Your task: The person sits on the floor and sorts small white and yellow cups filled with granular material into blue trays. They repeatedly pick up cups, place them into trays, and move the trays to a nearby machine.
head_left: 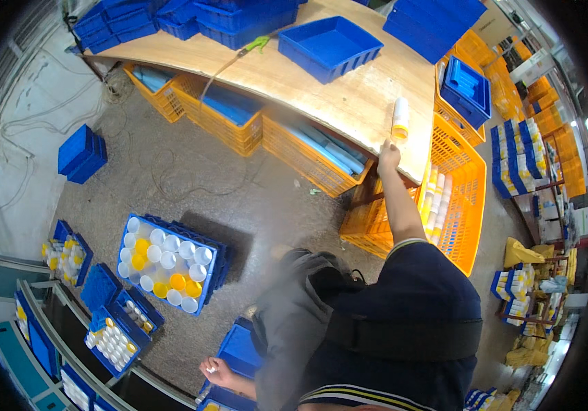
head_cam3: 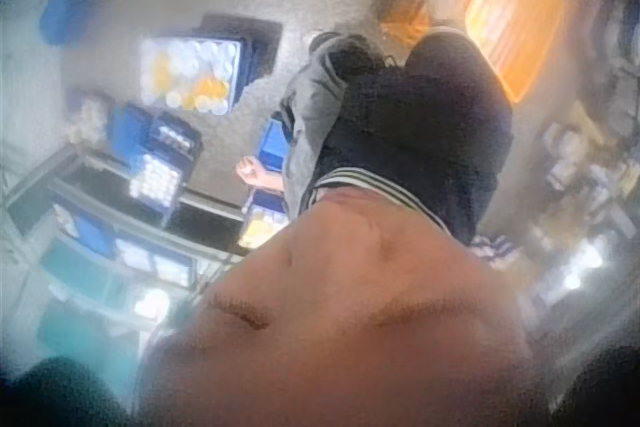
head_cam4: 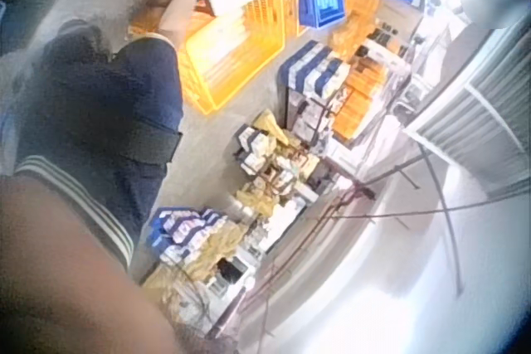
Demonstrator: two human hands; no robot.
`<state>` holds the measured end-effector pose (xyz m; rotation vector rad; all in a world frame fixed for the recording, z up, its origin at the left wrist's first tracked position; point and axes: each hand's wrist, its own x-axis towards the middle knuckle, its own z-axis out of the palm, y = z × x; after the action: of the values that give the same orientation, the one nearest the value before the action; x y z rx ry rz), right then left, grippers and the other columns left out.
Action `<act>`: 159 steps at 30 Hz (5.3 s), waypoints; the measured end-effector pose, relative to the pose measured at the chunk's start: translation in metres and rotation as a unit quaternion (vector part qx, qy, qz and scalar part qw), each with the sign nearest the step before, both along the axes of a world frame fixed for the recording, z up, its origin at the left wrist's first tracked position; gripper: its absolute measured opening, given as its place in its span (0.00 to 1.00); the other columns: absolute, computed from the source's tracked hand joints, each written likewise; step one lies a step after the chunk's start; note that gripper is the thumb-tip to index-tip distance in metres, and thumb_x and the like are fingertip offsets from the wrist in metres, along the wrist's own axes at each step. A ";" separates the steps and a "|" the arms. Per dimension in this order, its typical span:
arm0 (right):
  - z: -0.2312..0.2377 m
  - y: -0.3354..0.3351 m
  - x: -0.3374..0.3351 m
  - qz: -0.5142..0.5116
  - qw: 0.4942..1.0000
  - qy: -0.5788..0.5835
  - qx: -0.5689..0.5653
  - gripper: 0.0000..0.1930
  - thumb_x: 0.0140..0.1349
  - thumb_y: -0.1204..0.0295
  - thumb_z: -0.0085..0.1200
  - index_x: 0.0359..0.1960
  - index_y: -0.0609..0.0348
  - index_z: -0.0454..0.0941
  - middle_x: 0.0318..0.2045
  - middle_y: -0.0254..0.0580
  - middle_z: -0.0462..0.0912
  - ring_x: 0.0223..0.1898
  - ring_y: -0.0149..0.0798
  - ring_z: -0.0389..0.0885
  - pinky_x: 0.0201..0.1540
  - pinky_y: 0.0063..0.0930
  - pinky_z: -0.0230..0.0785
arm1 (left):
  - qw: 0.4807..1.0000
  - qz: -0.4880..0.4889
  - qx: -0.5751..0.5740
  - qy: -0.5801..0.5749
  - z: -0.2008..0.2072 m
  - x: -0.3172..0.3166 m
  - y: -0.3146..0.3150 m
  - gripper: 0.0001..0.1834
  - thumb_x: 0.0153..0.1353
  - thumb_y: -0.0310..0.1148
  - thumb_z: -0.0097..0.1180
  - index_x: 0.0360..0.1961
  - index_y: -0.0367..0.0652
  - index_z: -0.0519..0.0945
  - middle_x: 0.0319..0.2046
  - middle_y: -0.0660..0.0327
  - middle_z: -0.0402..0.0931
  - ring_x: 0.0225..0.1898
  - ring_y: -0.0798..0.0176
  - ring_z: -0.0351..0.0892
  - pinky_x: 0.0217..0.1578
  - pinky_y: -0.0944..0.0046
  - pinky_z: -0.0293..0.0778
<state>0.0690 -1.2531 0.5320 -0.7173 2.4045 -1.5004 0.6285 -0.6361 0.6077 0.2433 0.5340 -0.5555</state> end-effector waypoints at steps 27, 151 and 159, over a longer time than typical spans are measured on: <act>0.086 -0.119 0.163 0.610 0.755 -0.216 0.103 0.23 0.70 0.59 0.54 0.61 0.59 0.69 0.55 0.46 0.73 0.54 0.48 0.72 0.56 0.40 0.68 | 0.987 0.119 0.039 0.097 0.027 -0.134 -0.150 0.14 0.74 0.40 0.44 0.30 0.47 0.68 0.23 0.64 0.66 0.21 0.68 0.62 0.16 0.71 0.53; 0.271 1.284 1.764 0.967 0.128 -0.128 -0.182 0.26 0.60 0.69 0.60 0.62 0.46 0.74 0.44 0.57 0.74 0.49 0.54 0.75 0.57 0.42 0.67 | 0.626 -0.079 0.243 -0.737 0.359 0.789 0.519 0.27 0.73 0.40 0.51 0.68 0.40 0.69 0.59 0.49 0.73 0.59 0.54 0.71 0.59 0.54 0.65; 0.197 1.202 1.660 0.944 0.115 -0.273 -0.142 0.16 0.64 0.74 0.58 0.54 0.58 0.75 0.38 0.47 0.77 0.39 0.44 0.78 0.44 0.33 0.72 | 0.781 0.057 0.608 -0.135 0.226 0.722 0.587 0.18 0.68 0.36 0.58 0.54 0.36 0.77 0.52 0.55 0.80 0.54 0.60 0.78 0.58 0.59 0.70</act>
<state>1.7294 -0.0508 0.7291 -1.5164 -0.5359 -0.3112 1.3503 -0.0495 0.8341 1.5010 0.5569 0.0331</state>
